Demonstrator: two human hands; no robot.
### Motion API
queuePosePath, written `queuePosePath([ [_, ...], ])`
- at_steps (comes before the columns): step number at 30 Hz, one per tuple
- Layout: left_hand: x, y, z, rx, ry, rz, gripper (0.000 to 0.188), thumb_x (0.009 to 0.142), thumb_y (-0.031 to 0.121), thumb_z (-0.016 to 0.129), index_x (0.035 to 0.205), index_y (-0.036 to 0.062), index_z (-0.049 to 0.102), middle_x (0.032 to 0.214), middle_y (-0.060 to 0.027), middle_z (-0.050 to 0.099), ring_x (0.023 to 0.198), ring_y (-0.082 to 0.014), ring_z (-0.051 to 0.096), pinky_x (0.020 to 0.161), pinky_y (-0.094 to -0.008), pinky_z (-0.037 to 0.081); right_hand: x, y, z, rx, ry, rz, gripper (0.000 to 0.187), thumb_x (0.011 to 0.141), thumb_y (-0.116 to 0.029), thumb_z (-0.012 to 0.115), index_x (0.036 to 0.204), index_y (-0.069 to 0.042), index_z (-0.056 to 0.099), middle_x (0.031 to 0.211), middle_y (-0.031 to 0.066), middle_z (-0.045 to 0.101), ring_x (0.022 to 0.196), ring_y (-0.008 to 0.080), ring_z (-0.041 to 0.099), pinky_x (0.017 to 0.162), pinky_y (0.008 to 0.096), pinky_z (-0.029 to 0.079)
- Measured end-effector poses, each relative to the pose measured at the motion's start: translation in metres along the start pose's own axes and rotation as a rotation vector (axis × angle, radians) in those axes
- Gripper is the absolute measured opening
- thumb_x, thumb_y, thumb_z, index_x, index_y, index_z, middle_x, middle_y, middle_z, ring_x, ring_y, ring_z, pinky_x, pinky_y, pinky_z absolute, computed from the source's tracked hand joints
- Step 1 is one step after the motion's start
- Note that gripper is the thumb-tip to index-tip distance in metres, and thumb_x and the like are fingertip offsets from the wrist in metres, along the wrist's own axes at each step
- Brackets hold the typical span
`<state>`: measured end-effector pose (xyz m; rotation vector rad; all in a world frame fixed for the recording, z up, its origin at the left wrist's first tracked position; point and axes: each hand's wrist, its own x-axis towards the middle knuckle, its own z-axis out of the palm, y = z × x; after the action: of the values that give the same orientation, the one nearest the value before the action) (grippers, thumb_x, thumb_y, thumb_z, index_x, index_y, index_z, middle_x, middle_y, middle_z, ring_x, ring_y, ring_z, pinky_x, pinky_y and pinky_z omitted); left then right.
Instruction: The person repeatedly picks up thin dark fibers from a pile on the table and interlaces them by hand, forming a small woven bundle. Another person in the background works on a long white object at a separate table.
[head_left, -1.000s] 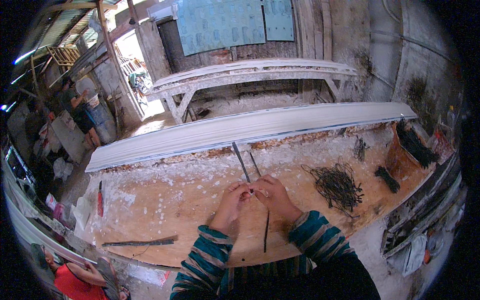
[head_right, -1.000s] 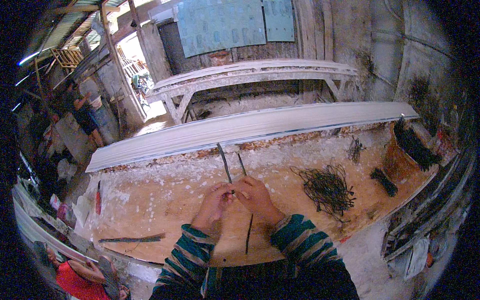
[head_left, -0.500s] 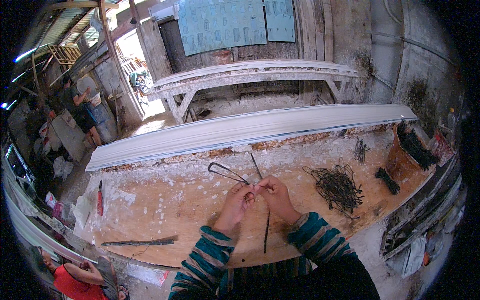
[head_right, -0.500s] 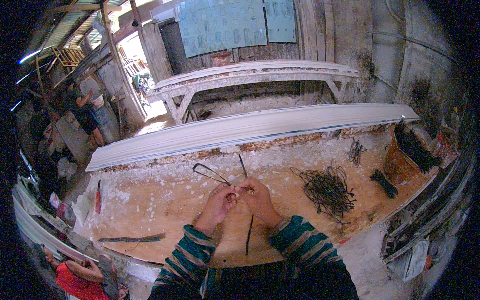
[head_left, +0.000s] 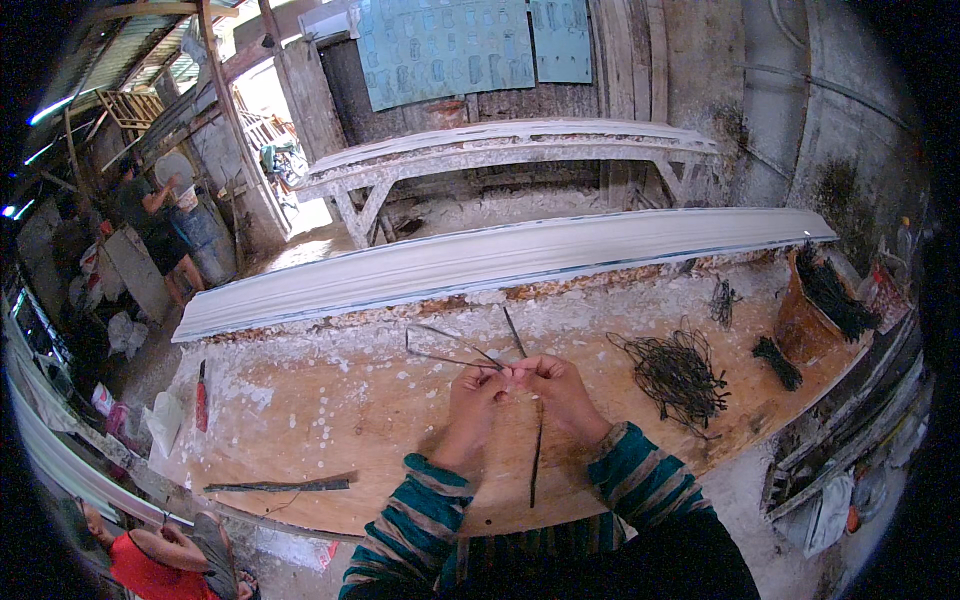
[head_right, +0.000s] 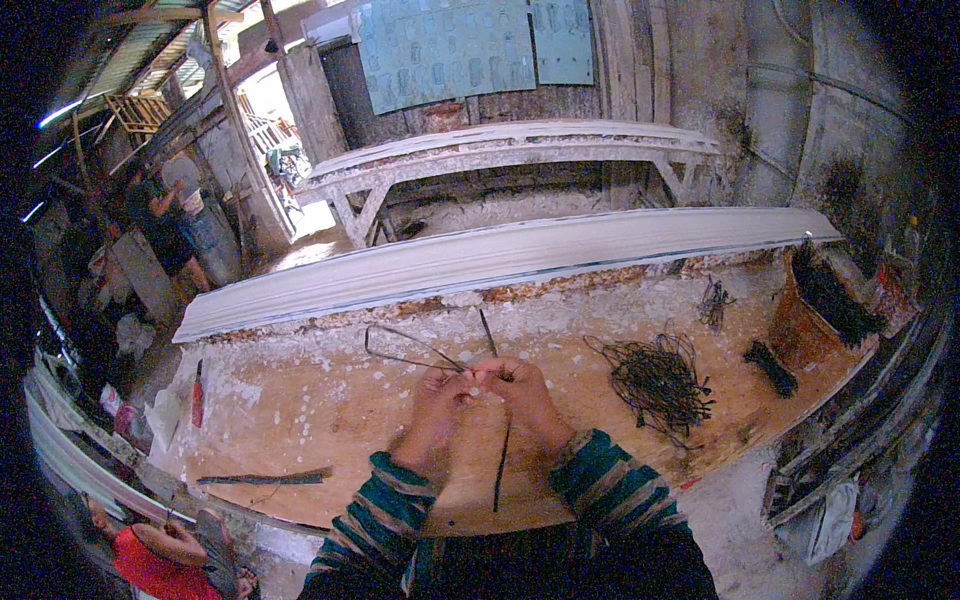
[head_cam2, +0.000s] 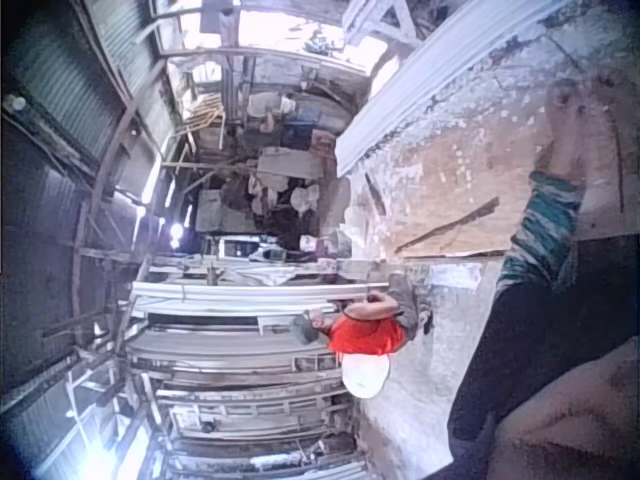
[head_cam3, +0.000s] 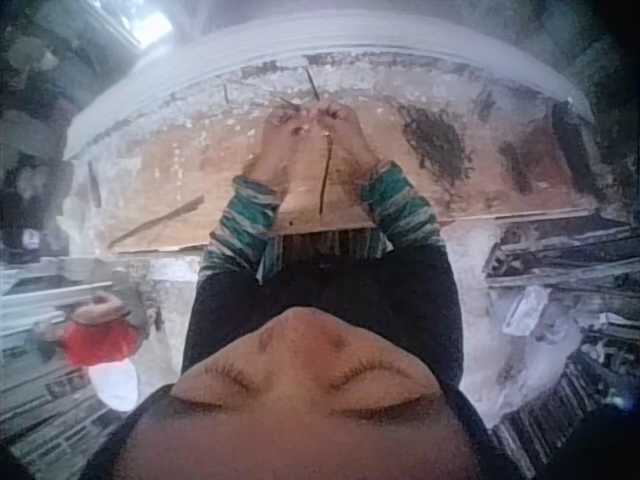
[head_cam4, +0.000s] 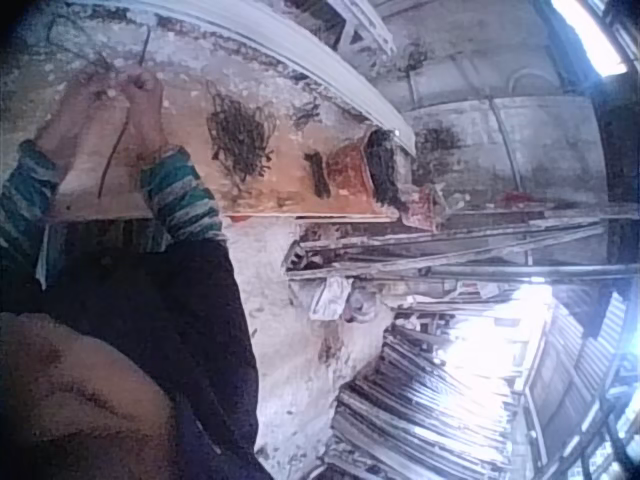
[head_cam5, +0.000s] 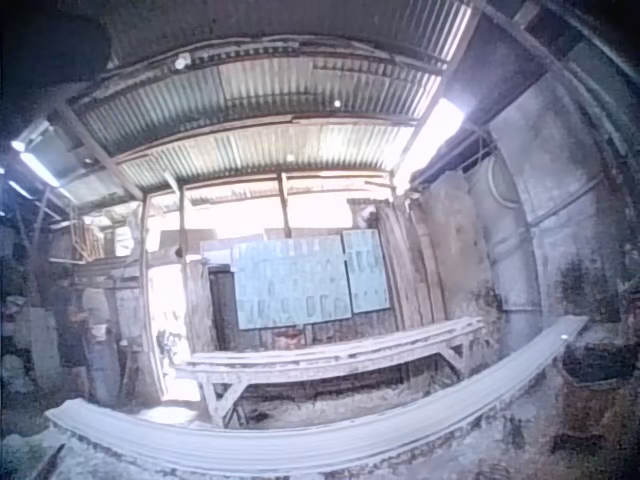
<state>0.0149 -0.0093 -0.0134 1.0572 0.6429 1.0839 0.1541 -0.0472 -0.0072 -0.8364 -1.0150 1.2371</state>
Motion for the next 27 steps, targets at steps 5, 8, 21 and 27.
queuePosePath([
  [5, 0.000, 0.007, -0.003, -0.043, -0.028, 0.019, 0.006, 0.080, 0.011, 0.059, 0.076, 0.0072, 0.055, 0.079, -0.0030, 0.061, 0.064, -0.0072, 0.053, 0.055, -0.0188, 0.041, -0.004, -0.011, 0.005, -0.202, -0.038, -0.015, 0.012, 0.080, -0.007, 0.058, 0.090, -0.001, 0.059, 0.082, 0.0027, 0.061, 0.076, 0.0087, 0.055, 0.070, 0.0215, 0.044],
  [8, -0.003, 0.014, 0.000, -0.106, -0.060, 0.020, 0.006, 0.080, 0.009, 0.058, 0.076, 0.0072, 0.054, 0.080, -0.0048, 0.061, 0.064, -0.0086, 0.054, 0.055, -0.0193, 0.041, 0.000, -0.005, -0.003, -0.307, -0.113, -0.022, 0.012, 0.081, -0.007, 0.056, 0.091, 0.000, 0.059, 0.082, 0.0028, 0.060, 0.075, 0.0090, 0.055, 0.069, 0.0216, 0.044],
  [21, -0.004, 0.018, -0.002, -0.234, -0.165, -0.034, 0.005, 0.081, 0.005, 0.055, 0.079, 0.0050, 0.051, 0.084, -0.0089, 0.061, 0.071, -0.0167, 0.060, 0.062, -0.0271, 0.052, 0.000, 0.000, -0.008, 0.296, -0.168, 0.267, 0.010, 0.083, -0.011, 0.053, 0.087, -0.002, 0.056, 0.082, 0.0041, 0.058, 0.073, 0.0100, 0.054, 0.068, 0.0215, 0.043],
  [27, 0.000, 0.013, -0.006, -0.185, -0.170, -0.050, 0.007, 0.079, 0.002, 0.056, 0.082, 0.0060, 0.051, 0.084, -0.0067, 0.061, 0.073, -0.0148, 0.060, 0.061, -0.0239, 0.050, 0.000, -0.001, -0.001, 0.225, -0.031, 0.162, 0.010, 0.084, -0.011, 0.052, 0.089, -0.002, 0.055, 0.083, 0.0036, 0.058, 0.072, 0.0092, 0.053, 0.067, 0.0211, 0.043],
])
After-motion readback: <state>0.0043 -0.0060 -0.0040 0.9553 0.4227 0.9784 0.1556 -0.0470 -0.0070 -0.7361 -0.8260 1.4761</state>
